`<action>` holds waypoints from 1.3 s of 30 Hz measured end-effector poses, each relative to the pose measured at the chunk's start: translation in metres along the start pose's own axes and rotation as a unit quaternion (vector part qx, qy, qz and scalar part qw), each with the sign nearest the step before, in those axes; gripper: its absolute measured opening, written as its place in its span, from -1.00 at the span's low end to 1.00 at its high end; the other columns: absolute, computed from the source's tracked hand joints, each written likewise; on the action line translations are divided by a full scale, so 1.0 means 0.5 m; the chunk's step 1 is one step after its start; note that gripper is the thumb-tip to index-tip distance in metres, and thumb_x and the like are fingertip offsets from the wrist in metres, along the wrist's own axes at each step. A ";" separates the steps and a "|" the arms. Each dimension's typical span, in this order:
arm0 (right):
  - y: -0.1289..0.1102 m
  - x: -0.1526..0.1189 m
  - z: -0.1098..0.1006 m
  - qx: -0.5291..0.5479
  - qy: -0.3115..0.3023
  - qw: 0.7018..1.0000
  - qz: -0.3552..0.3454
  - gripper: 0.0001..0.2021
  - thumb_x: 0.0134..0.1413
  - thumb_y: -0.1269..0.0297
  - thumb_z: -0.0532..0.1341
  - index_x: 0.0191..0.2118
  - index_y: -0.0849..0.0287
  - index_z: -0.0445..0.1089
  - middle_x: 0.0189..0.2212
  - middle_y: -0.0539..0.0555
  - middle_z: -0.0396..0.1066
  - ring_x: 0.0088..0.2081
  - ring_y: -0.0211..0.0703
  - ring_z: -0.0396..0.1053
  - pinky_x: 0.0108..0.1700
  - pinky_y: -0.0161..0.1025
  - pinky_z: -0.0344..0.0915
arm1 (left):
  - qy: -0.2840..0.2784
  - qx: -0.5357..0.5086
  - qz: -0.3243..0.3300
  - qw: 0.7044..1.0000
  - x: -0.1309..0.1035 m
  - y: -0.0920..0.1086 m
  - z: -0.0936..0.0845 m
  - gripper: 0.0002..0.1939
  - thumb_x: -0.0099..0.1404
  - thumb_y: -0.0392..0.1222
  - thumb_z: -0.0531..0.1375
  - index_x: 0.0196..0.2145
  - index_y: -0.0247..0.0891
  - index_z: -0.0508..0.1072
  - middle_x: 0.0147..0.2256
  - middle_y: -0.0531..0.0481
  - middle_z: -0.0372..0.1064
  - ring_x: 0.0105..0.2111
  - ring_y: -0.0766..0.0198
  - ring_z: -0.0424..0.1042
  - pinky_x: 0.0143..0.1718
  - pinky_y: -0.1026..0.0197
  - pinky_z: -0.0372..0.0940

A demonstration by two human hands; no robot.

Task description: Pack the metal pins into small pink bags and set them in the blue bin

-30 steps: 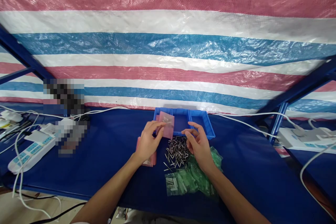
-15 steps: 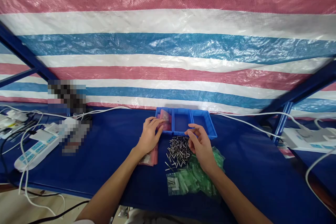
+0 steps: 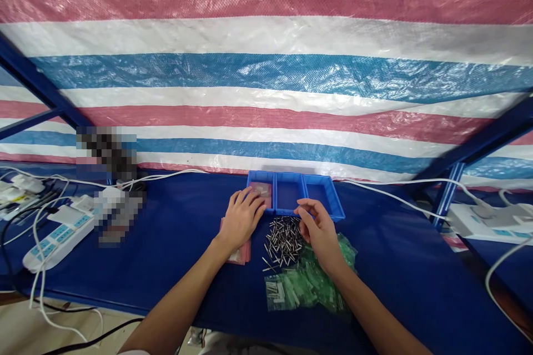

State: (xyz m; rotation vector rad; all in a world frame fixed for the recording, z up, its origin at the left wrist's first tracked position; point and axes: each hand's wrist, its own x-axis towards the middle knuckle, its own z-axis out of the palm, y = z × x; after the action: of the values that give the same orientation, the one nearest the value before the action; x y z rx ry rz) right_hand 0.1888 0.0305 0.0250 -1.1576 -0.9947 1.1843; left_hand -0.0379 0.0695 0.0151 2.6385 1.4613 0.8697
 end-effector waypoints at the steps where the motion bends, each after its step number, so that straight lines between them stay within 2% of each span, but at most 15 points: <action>1: 0.000 0.000 0.000 0.000 0.000 1.000 0.001 -0.62 0.19 -0.07 0.38 -0.05 0.06 0.42 -0.21 0.03 0.43 -0.61 -0.38 0.17 -0.68 -0.35 0.02 | -0.003 -0.002 0.002 1.000 0.000 -0.001 0.002 -0.73 0.60 -0.13 0.09 0.08 -0.14 0.54 0.12 -0.14 0.50 0.27 -0.06 0.30 0.30 -0.19 0.11; 6: 0.003 0.002 -0.001 0.002 -0.005 1.000 0.001 -0.61 0.19 -0.08 0.38 -0.05 0.07 0.42 -0.23 0.04 0.45 -0.60 -0.38 0.17 -0.68 -0.36 0.02 | -0.022 0.007 0.020 1.000 -0.002 -0.003 0.006 -0.68 0.64 -0.14 -0.01 0.02 -0.18 0.54 0.09 -0.14 0.49 0.08 0.07 0.44 0.19 -0.06 0.17; 13: -0.001 0.001 0.000 0.003 -0.008 1.000 0.002 -0.63 0.18 -0.08 0.39 -0.09 0.08 0.45 -0.27 0.03 0.45 -0.61 -0.37 0.17 -0.68 -0.36 0.04 | -0.049 0.024 0.012 0.998 -0.001 0.002 0.000 -0.65 0.66 -0.07 -0.06 0.03 -0.17 0.49 -0.02 -0.11 0.48 -0.01 0.08 0.40 0.05 -0.01 0.25; 17: -0.001 0.001 0.000 0.006 -0.007 1.000 0.001 -0.65 0.17 -0.07 0.39 -0.11 0.07 0.45 -0.28 0.03 0.45 -0.60 -0.36 0.17 -0.67 -0.36 0.04 | -0.063 0.051 0.004 0.997 0.000 0.004 -0.002 -0.65 0.66 -0.05 -0.07 -0.03 -0.16 0.48 -0.10 -0.09 0.46 -0.10 0.06 0.37 -0.05 0.01 0.26; 25: 0.006 0.003 0.000 0.005 -0.011 1.000 0.002 -0.65 0.15 -0.06 0.40 -0.11 0.07 0.46 -0.31 0.02 0.45 -0.61 -0.36 0.18 -0.68 -0.37 0.02 | -0.065 0.052 0.010 0.997 -0.001 0.004 0.000 -0.64 0.63 0.08 -0.01 0.00 -0.16 0.46 -0.07 -0.10 0.48 -0.07 0.03 0.40 -0.02 0.00 0.25; 31: 0.005 0.003 0.001 0.006 -0.013 1.000 0.006 -0.63 0.14 -0.07 0.40 -0.11 0.09 0.46 -0.32 0.02 0.45 -0.61 -0.36 0.17 -0.68 -0.37 0.02 | -0.064 0.055 0.016 0.996 -0.001 0.004 0.003 -0.66 0.62 0.07 0.01 -0.10 -0.19 0.44 -0.12 -0.08 0.51 -0.09 0.04 0.41 -0.02 0.00 0.24; 39: 0.006 0.002 0.001 -0.001 -0.019 1.000 0.003 -0.64 0.18 -0.07 0.38 -0.10 0.09 0.45 -0.30 0.03 0.44 -0.60 -0.35 0.18 -0.66 -0.36 0.04 | -0.061 0.048 0.013 0.997 -0.002 0.004 0.003 -0.67 0.62 0.06 0.03 -0.12 -0.20 0.44 -0.12 -0.09 0.51 -0.09 0.05 0.42 -0.01 0.01 0.24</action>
State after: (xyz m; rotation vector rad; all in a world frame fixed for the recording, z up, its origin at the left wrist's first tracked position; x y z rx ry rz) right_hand 0.1881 0.0313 0.0222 -1.1439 -1.0213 1.2140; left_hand -0.0362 0.0679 0.0137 2.7308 1.4779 0.6433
